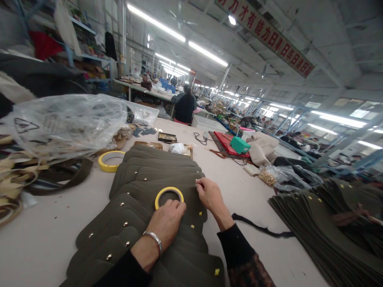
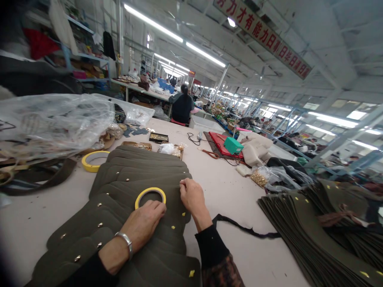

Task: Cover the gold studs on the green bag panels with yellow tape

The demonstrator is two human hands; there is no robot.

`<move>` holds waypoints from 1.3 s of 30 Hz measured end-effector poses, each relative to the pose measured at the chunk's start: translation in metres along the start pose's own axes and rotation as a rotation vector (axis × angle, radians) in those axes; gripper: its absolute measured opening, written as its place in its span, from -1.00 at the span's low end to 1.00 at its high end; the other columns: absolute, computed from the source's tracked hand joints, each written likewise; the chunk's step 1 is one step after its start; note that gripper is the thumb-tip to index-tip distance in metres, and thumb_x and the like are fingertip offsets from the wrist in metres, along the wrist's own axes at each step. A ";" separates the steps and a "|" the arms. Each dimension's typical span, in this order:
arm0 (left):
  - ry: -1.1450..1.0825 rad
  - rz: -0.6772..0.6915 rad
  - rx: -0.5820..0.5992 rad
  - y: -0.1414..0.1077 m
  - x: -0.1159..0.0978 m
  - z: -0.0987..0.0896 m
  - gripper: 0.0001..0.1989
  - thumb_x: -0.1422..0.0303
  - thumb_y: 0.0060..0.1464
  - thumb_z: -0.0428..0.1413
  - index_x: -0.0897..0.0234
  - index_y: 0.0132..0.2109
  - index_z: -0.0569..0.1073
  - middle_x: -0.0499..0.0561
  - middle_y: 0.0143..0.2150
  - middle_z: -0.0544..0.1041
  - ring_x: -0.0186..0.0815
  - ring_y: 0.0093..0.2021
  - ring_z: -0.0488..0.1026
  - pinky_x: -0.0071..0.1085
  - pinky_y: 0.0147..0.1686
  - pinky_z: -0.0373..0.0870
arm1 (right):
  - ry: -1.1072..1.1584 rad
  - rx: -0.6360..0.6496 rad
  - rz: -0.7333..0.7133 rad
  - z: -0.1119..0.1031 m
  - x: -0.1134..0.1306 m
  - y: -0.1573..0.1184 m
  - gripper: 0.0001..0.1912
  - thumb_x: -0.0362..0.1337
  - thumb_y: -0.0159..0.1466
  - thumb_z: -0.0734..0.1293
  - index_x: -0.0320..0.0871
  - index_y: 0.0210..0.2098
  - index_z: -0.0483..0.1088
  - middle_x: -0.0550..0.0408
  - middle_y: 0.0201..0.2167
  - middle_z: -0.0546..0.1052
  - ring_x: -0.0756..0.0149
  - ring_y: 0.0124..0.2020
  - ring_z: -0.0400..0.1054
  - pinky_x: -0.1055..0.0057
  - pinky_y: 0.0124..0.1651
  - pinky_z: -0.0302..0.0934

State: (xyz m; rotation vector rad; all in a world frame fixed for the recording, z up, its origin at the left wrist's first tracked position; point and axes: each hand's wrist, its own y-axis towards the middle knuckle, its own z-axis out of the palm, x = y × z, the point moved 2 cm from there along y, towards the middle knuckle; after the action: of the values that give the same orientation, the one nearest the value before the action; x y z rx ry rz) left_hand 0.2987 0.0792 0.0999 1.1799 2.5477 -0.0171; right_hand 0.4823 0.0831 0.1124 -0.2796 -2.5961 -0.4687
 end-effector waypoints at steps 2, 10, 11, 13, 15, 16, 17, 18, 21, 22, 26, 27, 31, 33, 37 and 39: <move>0.011 -0.016 -0.043 -0.001 0.003 -0.007 -0.76 0.51 0.25 -0.14 0.22 -0.18 0.41 0.04 -0.19 0.50 -0.21 -0.16 0.41 -0.33 -0.24 0.35 | -0.063 0.000 -0.171 0.005 0.013 -0.004 -0.79 -0.42 0.27 0.24 -0.15 -0.17 0.47 -0.01 -0.20 0.56 0.20 -0.10 0.38 0.30 0.02 0.21; 0.064 -0.036 -0.242 -0.021 0.027 -0.055 -0.77 0.38 0.31 -0.16 0.23 -0.17 0.38 0.02 -0.25 0.50 -0.22 -0.20 0.42 -0.33 -0.25 0.30 | -0.382 0.064 -0.342 0.029 0.035 -0.005 -0.81 -0.15 0.29 0.33 -0.14 -0.20 0.44 -0.02 -0.24 0.50 0.11 -0.16 0.29 0.26 -0.09 0.15; 0.081 -0.030 -0.261 -0.025 0.033 -0.060 -0.78 0.37 0.31 -0.16 0.23 -0.16 0.38 0.02 -0.24 0.51 -0.22 -0.20 0.42 -0.34 -0.25 0.30 | -0.388 0.078 -0.339 0.029 0.035 -0.005 -0.79 -0.13 0.29 0.33 -0.14 -0.21 0.44 -0.02 -0.26 0.50 0.11 -0.17 0.30 0.26 -0.10 0.14; 0.134 -0.046 -0.257 -0.029 0.047 -0.065 -0.78 0.36 0.31 -0.15 0.23 -0.18 0.38 0.02 -0.24 0.51 -0.22 -0.19 0.43 -0.35 -0.27 0.29 | -0.381 0.125 -0.346 0.032 0.037 -0.009 -0.77 -0.10 0.30 0.32 -0.14 -0.21 0.44 0.00 -0.30 0.51 0.13 -0.19 0.31 0.25 -0.09 0.12; 0.189 -0.076 -0.226 -0.031 0.060 -0.066 -0.79 0.36 0.30 -0.15 0.23 -0.19 0.38 0.01 -0.24 0.51 -0.22 -0.19 0.43 -0.36 -0.30 0.28 | -0.357 0.179 -0.364 0.036 0.040 -0.015 -0.78 -0.10 0.31 0.31 -0.13 -0.21 0.44 0.02 -0.32 0.51 0.15 -0.21 0.31 0.26 -0.08 0.11; 0.214 -0.083 -0.204 -0.031 0.064 -0.064 -0.79 0.35 0.30 -0.14 0.23 -0.19 0.38 0.02 -0.23 0.51 -0.22 -0.17 0.42 -0.37 -0.30 0.28 | -0.346 0.198 -0.372 0.038 0.042 -0.018 -0.79 -0.12 0.31 0.31 -0.12 -0.24 0.45 0.02 -0.32 0.51 0.16 -0.21 0.31 0.27 -0.08 0.11; 0.237 -0.082 -0.182 -0.030 0.067 -0.061 -0.78 0.34 0.31 -0.15 0.23 -0.18 0.38 0.03 -0.22 0.51 -0.21 -0.15 0.42 -0.37 -0.29 0.28 | -0.340 0.206 -0.380 0.040 0.044 -0.021 -0.81 -0.13 0.32 0.30 -0.12 -0.26 0.45 0.01 -0.30 0.50 0.17 -0.20 0.31 0.28 -0.08 0.12; 0.256 -0.075 -0.159 -0.029 0.068 -0.058 -0.77 0.34 0.31 -0.15 0.23 -0.16 0.39 0.04 -0.20 0.51 -0.21 -0.12 0.41 -0.37 -0.26 0.29 | -0.338 0.202 -0.386 0.042 0.047 -0.024 -0.82 -0.15 0.32 0.30 -0.13 -0.27 0.45 -0.01 -0.26 0.49 0.17 -0.18 0.30 0.29 -0.08 0.12; 0.295 -0.050 -0.093 -0.027 0.065 -0.046 -0.74 0.34 0.32 -0.17 0.24 -0.13 0.40 0.07 -0.19 0.51 -0.19 -0.09 0.39 -0.36 -0.23 0.30 | -0.324 0.164 -0.391 0.046 0.055 -0.030 -0.83 -0.19 0.32 0.30 -0.16 -0.18 0.43 -0.05 -0.19 0.47 0.15 -0.14 0.29 0.30 -0.06 0.15; 0.303 -0.046 -0.078 -0.027 0.063 -0.042 -0.74 0.36 0.32 -0.18 0.25 -0.13 0.41 0.08 -0.20 0.51 -0.18 -0.10 0.39 -0.35 -0.23 0.30 | -0.311 0.162 -0.389 0.047 0.057 -0.032 -0.81 -0.20 0.32 0.29 -0.16 -0.14 0.41 -0.04 -0.18 0.47 0.16 -0.13 0.30 0.30 -0.05 0.15; 0.337 -0.042 -0.040 -0.032 0.056 -0.037 -0.74 0.44 0.28 -0.16 0.27 -0.17 0.43 0.08 -0.28 0.49 -0.20 -0.20 0.38 -0.34 -0.24 0.30 | -0.249 0.227 -0.377 0.049 0.062 -0.035 -0.79 -0.17 0.33 0.29 -0.16 -0.13 0.40 0.00 -0.22 0.50 0.20 -0.16 0.34 0.33 -0.07 0.18; 0.345 -0.038 -0.032 -0.035 0.056 -0.038 -0.74 0.46 0.27 -0.15 0.27 -0.18 0.44 0.07 -0.29 0.49 -0.21 -0.23 0.39 -0.35 -0.26 0.30 | -0.236 0.244 -0.379 0.050 0.063 -0.037 -0.79 -0.16 0.33 0.29 -0.16 -0.14 0.41 0.01 -0.23 0.51 0.20 -0.16 0.35 0.33 -0.07 0.19; 0.348 -0.055 0.064 -0.055 0.057 -0.036 -0.72 0.53 0.22 -0.15 0.26 -0.18 0.46 0.08 -0.28 0.49 -0.18 -0.25 0.40 -0.31 -0.30 0.34 | -0.191 0.294 -0.422 0.056 0.069 -0.051 -0.78 -0.14 0.31 0.31 -0.15 -0.15 0.44 0.01 -0.23 0.53 0.20 -0.16 0.37 0.32 -0.08 0.20; 0.329 -0.087 0.126 -0.067 0.059 -0.033 -0.69 0.54 0.22 -0.17 0.25 -0.15 0.46 0.09 -0.25 0.49 -0.15 -0.21 0.41 -0.24 -0.24 0.36 | -0.169 0.298 -0.449 0.058 0.073 -0.063 -0.77 -0.14 0.29 0.32 -0.15 -0.16 0.45 0.00 -0.24 0.53 0.19 -0.18 0.37 0.31 -0.10 0.21; 0.256 -0.140 0.150 -0.088 0.064 -0.027 -0.65 0.49 0.24 -0.19 0.22 -0.12 0.48 0.09 -0.19 0.51 -0.14 -0.14 0.43 -0.16 -0.13 0.38 | -0.128 0.301 -0.464 0.058 0.079 -0.081 -0.73 -0.11 0.24 0.35 -0.15 -0.15 0.45 -0.01 -0.24 0.52 0.15 -0.18 0.38 0.29 -0.11 0.24; 0.222 -0.156 0.135 -0.091 0.068 -0.024 -0.65 0.47 0.24 -0.18 0.20 -0.12 0.50 0.08 -0.18 0.53 -0.13 -0.12 0.45 -0.15 -0.11 0.40 | -0.091 0.360 -0.491 0.053 0.081 -0.076 -0.72 -0.10 0.23 0.37 -0.13 -0.15 0.46 0.01 -0.26 0.53 0.17 -0.21 0.39 0.32 -0.14 0.26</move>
State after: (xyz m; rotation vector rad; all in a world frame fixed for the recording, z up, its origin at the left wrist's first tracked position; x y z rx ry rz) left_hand 0.1831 0.0728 0.0906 1.0800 2.8689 -0.1023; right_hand 0.3690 0.0420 0.0873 0.4762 -2.7661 -0.1393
